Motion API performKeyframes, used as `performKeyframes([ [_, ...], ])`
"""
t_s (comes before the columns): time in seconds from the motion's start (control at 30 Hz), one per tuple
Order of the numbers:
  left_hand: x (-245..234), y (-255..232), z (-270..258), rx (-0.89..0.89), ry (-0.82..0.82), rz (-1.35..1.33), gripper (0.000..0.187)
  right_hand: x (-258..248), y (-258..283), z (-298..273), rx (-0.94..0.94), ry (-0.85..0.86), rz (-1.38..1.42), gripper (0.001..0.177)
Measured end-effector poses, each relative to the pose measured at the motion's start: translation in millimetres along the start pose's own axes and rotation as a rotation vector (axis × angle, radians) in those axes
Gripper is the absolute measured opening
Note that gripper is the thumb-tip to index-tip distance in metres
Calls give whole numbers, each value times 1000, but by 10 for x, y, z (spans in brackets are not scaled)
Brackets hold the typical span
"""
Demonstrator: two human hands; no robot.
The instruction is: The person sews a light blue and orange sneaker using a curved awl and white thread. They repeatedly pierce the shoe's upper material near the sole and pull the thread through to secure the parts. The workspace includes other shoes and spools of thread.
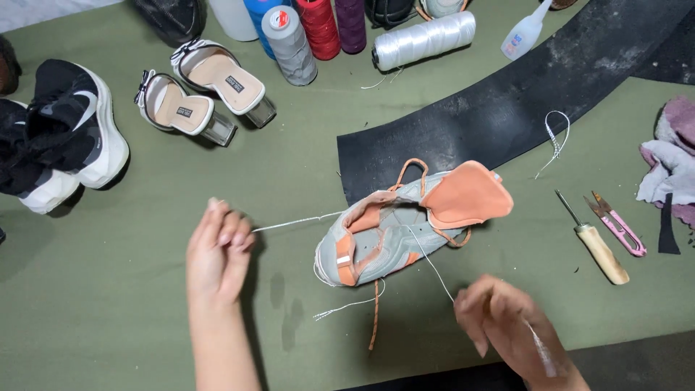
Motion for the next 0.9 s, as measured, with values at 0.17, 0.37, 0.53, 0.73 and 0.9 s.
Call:
performKeyframes([
  [0.17,-550,-568,-447,464,-544,777,17,-427,-50,-298,267,227,-710,32],
  [0.37,489,-274,-811,775,-359,1239,30,-240,311,-67,22,-144,-888,31],
  [0.53,1095,774,-764,448,187,1357,71,253,273,357,-123,-227,-853,27],
  [0.73,1258,1147,-1339,938,152,1476,39,124,-147,329,167,-415,-657,39],
  [0.9,1019,1544,-1719,1389,112,1510,22,-53,-203,112,152,-436,-806,33],
])
Point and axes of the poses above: each hand's wrist, its own z-axis towards the middle knuckle, its own x-axis out of the palm, y = z × x, the point moved 3 cm from there along z, towards the middle knuckle, and after that the axes turned 4 degrees about -y, right-handed, at the moved point
